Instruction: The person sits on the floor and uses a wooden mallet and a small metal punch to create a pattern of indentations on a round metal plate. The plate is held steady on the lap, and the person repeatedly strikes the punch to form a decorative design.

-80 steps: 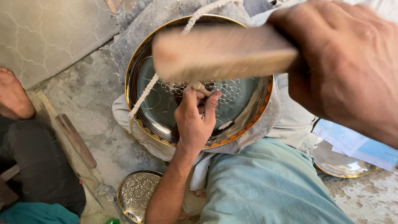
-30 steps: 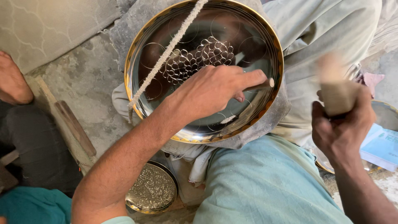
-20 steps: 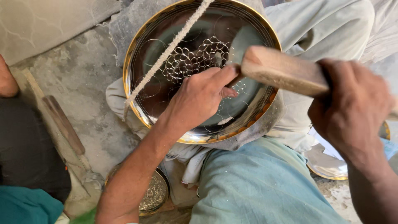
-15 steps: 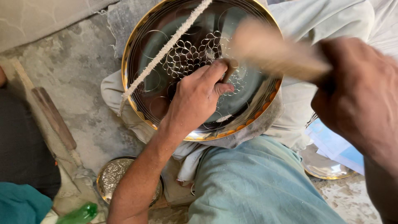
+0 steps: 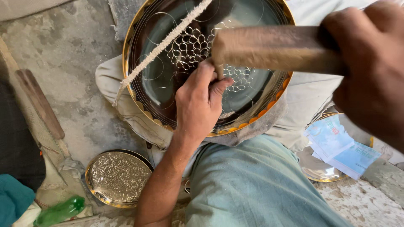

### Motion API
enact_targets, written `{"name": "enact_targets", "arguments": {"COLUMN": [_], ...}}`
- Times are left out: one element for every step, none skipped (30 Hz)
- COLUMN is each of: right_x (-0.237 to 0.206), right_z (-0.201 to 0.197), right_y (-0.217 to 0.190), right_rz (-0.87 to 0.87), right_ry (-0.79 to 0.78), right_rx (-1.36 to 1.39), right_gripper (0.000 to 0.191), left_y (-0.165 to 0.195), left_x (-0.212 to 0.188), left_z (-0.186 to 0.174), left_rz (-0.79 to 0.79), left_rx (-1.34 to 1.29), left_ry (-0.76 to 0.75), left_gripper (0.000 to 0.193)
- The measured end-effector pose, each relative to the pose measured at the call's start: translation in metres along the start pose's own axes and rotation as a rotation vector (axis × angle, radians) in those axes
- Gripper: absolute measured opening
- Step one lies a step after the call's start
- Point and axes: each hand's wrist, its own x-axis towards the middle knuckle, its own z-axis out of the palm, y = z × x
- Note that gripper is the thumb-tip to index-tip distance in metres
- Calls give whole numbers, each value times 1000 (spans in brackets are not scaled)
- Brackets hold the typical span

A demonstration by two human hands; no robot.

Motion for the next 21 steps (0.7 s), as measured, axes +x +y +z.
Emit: {"name": "enact_targets", "arguments": {"right_x": [0, -1, -3, -6, -9, -11, -11, -11, -10, -8, -5, -1, 3, 7, 11, 14, 18, 21, 25, 28, 30], "right_z": [0, 0, 2, 5, 9, 12, 14, 15, 16, 16, 14, 12, 9, 5, -1, -5, -9, -12, -14, -15, -15], "right_y": [3, 7, 10, 12, 14, 15, 17, 18, 18, 16, 14, 10, 6, 1, -3, -7, -10, -12, -14, -14, -13], "right_rz": [-13, -28, -38, -48, -55, -61, -58, -54, -34, -11, 12, 34, 50, 67, 76, 56, 36, -12, -60, -108, -157], "right_ry": [28, 55, 74, 88, 103, 119, 121, 122, 109, 95, 79, 63, 43, 23, -1, -7, -13, -4, 5, 15, 24], "right_rx": [82, 163, 176, 191, 205, 218, 223, 227, 222, 216, 210, 204, 226, 248, 296, 270, 245, 147, 49, -52, -150], "right_gripper": [42, 43, 44, 45, 47, 49, 51, 54, 55, 57, 58, 60, 59, 59, 55, 53, 51, 49, 48, 46, 45], "left_y": [1, 2, 3, 4, 4, 4, 3, 2, 1, 0, -1, -2, -3, -4, -5, -6, -7, -8, -9, -10, -10], "left_x": [-2, -4, -5, -6, -7, -8, -8, -9, -9, -10, -11, -13, -15, -16, -18, -19, -19, -20, -20, -19, -19], "left_z": [0, -1, -1, 0, 1, 2, 4, 5, 6, 7, 9, 11, 11, 12, 13, 14, 16, 17, 17, 17, 17], "left_rz": [-45, -85, -128, -185, -239, -293, -260, -226, -193, -166, -141, -116, -142, -168, -193, -186, -178, -172, -145, -115, -87], "left_rx": [-59, -119, -178, -242, -307, -374, -304, -234, -163, -138, -114, -88, -117, -146, -176, -178, -181, -183, -152, -121, -90], "left_ry": [59, 120, 181, 187, 190, 192, 189, 187, 183, 197, 210, 225, 222, 217, 213, 226, 237, 247, 232, 218, 205], "left_gripper": [26, 24, 23, 26, 29, 32, 32, 32, 33, 32, 31, 30, 30, 30, 31, 30, 30, 29, 28, 27, 26]}}
